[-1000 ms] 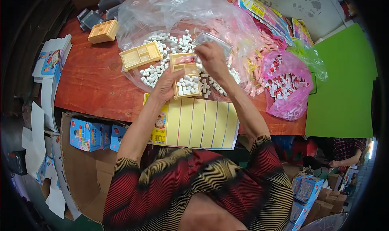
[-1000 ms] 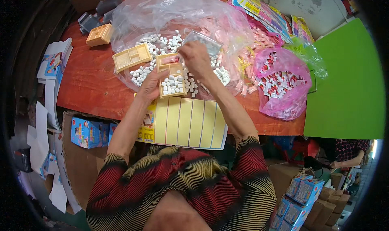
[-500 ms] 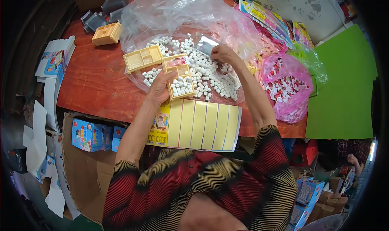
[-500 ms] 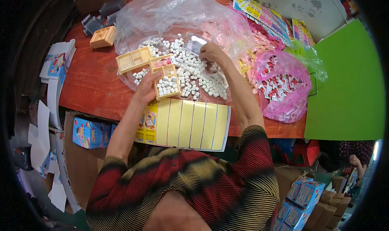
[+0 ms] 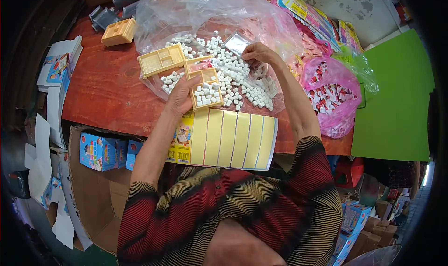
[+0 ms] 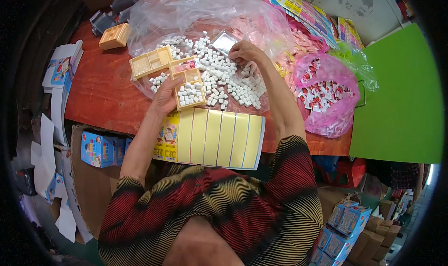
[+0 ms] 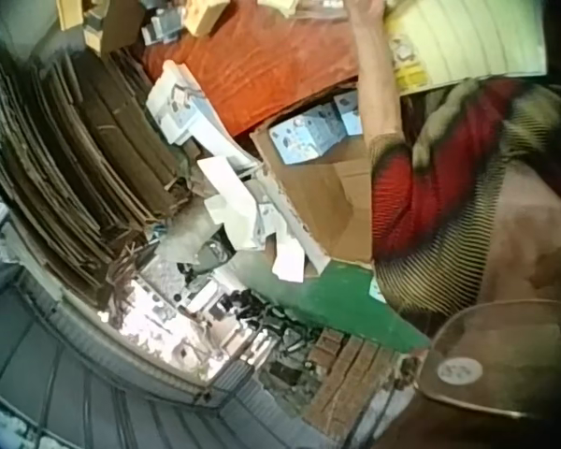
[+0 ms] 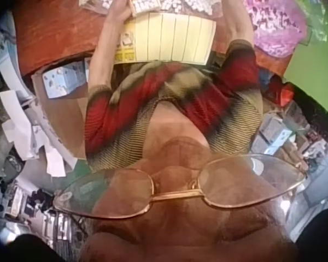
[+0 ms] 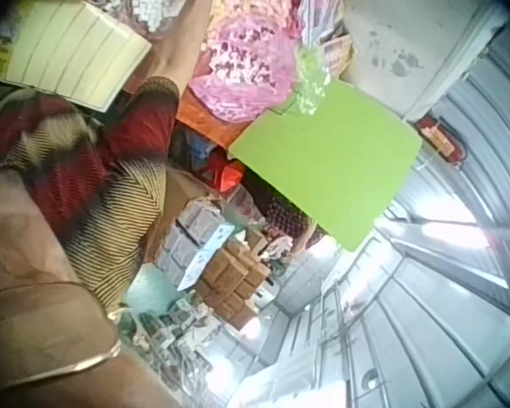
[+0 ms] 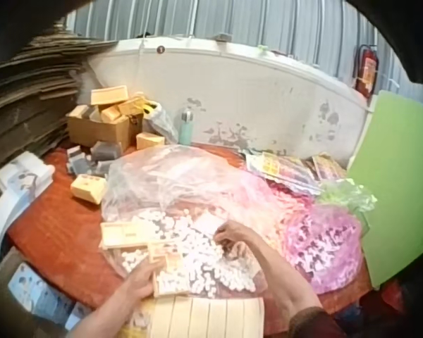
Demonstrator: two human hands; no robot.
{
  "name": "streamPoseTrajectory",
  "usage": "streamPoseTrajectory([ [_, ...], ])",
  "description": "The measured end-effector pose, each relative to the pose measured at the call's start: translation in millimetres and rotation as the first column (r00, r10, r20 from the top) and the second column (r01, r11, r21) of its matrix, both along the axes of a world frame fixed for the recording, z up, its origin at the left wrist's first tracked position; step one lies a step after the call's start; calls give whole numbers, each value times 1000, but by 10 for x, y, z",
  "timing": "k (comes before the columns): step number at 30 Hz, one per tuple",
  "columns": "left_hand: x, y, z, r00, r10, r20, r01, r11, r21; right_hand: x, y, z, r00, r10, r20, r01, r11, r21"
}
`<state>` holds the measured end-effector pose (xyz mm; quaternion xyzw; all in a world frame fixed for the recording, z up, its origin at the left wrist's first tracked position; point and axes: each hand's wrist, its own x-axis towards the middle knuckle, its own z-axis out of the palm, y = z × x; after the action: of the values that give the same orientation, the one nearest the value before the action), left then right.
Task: Packaging small white toy components into individual plastic trays and then into larger boxes.
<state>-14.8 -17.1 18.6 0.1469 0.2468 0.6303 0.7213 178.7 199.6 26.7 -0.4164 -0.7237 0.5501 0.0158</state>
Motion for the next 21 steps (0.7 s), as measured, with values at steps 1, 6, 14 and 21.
streamPoseTrajectory([
  [1, -2, -1, -13, 1000, 1, 2, -1, 1000, -3, -4, -5, 11, 1000, -16, 15, 15, 999, 29],
  [6, -5, 1, -15, 1000, -9, 6, 9, 1000, -4, 27, 55, -31, 1000, 10, 12, -10, 1000, 12],
  [14, 10, -28, -41, 1000, 3, -22, -2, 1000, 26, 36, -14, 11, 1000, 13, 8, -14, 1000, 27],
  [21, 24, -8, 10, 1000, -6, -19, 7, 999, 44, -116, -383, -187, 972, 71, 223, -234, 301, 924],
])
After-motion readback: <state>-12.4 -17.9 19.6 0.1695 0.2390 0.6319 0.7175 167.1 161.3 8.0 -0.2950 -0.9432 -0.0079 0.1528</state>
